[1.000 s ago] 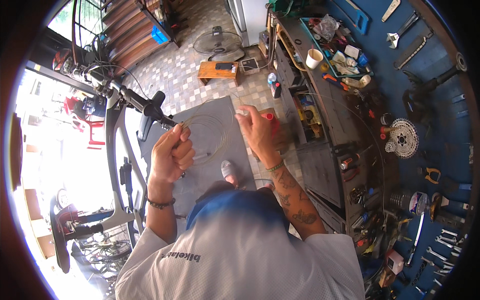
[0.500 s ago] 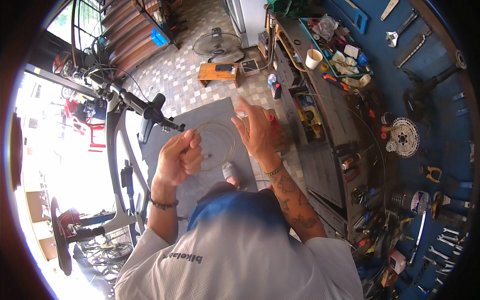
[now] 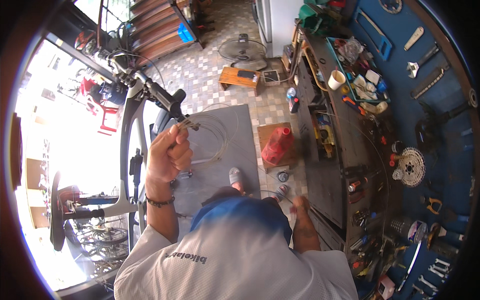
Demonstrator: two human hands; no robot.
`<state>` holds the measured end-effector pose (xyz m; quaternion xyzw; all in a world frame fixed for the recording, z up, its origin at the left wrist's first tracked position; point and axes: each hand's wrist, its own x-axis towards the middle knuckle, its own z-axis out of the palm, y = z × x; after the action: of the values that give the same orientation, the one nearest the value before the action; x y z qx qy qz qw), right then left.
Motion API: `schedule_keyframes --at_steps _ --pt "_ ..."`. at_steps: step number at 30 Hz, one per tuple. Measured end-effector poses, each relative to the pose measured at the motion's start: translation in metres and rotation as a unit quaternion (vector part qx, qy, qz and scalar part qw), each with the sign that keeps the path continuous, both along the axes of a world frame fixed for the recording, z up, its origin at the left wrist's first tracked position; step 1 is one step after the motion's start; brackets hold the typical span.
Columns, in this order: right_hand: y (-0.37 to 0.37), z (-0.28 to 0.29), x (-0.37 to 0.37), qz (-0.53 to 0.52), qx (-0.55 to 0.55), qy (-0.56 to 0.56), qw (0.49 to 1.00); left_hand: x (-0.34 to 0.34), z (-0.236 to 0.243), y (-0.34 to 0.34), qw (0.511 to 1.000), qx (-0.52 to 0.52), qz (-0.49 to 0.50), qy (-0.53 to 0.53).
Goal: The person works on a bicycle mounted on a repair stand, adjusting the handlebar and brake cable. They use a cable cutter and lubricant, then thread a new cable through the handlebar stem and tighten components.
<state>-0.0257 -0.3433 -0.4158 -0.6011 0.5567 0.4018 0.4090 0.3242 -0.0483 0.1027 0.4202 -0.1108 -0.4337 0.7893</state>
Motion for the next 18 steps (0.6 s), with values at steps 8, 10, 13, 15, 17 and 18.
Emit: schedule_keyframes --at_steps 8,10,13,15,17,18 --pt "0.022 0.012 -0.085 0.263 0.133 0.14 0.945 0.023 0.01 0.011 0.992 -0.121 0.042 0.024" --pt "0.038 0.034 -0.051 0.384 -0.173 -0.033 0.906 0.023 0.007 -0.004 0.991 -0.126 0.042 0.026" --pt "0.041 0.135 0.07 0.096 -0.12 -0.555 0.818 0.015 0.002 -0.023 0.989 -0.134 0.054 0.026" --pt "0.059 0.26 0.144 0.065 0.124 -0.662 0.736 0.01 -0.003 -0.034 0.989 -0.131 0.072 0.009" --pt "0.082 0.324 0.169 0.046 0.334 -0.623 0.706 0.008 -0.005 -0.045 0.989 -0.128 0.079 -0.001" --pt "0.087 0.345 0.175 0.097 0.297 -0.624 0.716 0.007 -0.004 -0.049 0.989 -0.122 0.087 -0.007"
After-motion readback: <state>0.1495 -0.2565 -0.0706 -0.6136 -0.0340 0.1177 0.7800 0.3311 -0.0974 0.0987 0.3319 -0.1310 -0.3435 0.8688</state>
